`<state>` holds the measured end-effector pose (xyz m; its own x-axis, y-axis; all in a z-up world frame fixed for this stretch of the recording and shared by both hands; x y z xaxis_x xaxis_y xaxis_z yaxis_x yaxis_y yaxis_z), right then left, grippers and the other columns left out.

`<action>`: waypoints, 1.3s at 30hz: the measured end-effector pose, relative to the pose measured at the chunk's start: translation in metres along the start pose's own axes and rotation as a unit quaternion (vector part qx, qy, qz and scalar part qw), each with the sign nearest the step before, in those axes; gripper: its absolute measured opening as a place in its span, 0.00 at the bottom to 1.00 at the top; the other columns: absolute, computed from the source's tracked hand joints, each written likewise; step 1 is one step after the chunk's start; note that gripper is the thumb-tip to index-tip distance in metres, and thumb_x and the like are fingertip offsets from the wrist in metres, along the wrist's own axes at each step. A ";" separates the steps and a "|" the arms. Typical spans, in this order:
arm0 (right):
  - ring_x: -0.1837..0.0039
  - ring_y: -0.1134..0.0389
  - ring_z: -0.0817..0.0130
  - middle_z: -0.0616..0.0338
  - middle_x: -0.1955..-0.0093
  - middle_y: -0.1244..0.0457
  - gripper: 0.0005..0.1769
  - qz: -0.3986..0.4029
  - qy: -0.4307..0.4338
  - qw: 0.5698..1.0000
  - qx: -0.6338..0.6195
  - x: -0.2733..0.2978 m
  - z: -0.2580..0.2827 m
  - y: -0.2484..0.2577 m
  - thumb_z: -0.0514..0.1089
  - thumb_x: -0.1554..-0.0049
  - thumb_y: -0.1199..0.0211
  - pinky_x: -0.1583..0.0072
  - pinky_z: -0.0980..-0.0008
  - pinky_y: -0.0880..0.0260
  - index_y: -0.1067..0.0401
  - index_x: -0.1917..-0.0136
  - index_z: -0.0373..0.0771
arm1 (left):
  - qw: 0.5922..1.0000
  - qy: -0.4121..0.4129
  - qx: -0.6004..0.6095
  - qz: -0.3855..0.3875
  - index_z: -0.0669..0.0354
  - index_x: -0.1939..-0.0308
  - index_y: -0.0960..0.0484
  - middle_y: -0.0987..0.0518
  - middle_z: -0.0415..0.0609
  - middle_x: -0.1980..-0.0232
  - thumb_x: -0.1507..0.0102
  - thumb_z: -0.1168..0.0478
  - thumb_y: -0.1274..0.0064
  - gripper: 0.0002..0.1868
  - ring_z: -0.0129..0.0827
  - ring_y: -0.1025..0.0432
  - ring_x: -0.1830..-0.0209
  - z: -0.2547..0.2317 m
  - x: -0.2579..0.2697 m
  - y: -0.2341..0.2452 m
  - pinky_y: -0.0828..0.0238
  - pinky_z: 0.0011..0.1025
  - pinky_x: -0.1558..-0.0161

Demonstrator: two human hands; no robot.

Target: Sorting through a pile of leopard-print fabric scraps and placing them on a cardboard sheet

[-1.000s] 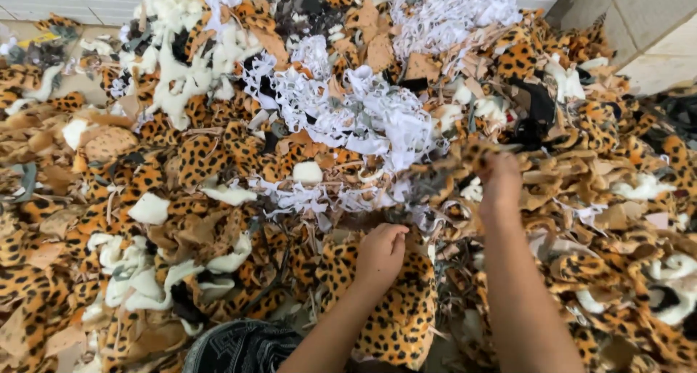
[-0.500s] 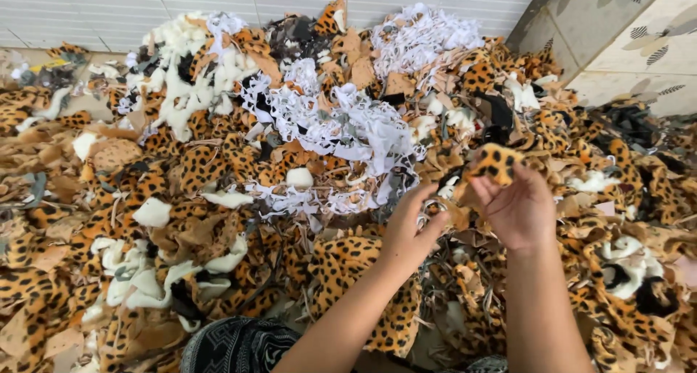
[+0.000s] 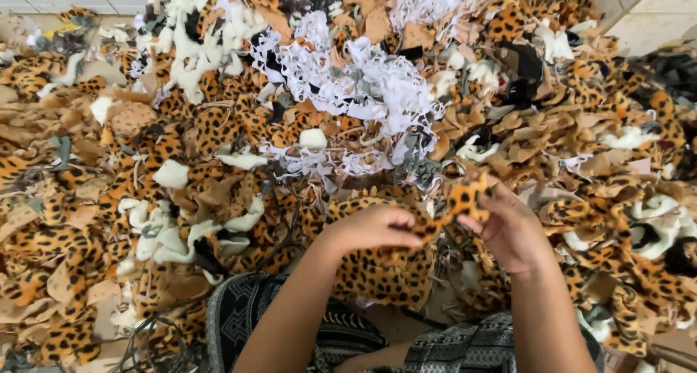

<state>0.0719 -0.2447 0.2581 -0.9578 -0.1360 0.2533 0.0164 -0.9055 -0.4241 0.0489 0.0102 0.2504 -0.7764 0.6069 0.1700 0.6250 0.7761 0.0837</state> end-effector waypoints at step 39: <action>0.52 0.33 0.63 0.51 0.59 0.31 0.09 0.185 -0.019 0.918 0.350 0.020 -0.049 -0.049 0.30 0.46 0.38 0.48 0.60 0.30 0.20 0.52 0.30 | 0.983 0.034 -0.113 -0.143 0.59 0.52 0.16 0.20 0.52 0.52 0.32 0.61 0.49 0.09 0.48 0.26 0.47 0.024 0.005 0.006 0.27 0.41 0.46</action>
<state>0.0382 -0.1835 0.2408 -0.8388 -0.4883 0.2407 0.5321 -0.8289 0.1725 0.0468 0.0223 0.2286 -0.9202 0.3509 0.1733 0.3906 0.8507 0.3518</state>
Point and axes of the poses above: each hand's wrist, its own x-axis away from the middle knuckle, its own y-axis out of the back of the hand, z = x × y, the point moved 1 cm from there along -x, towards the middle knuckle
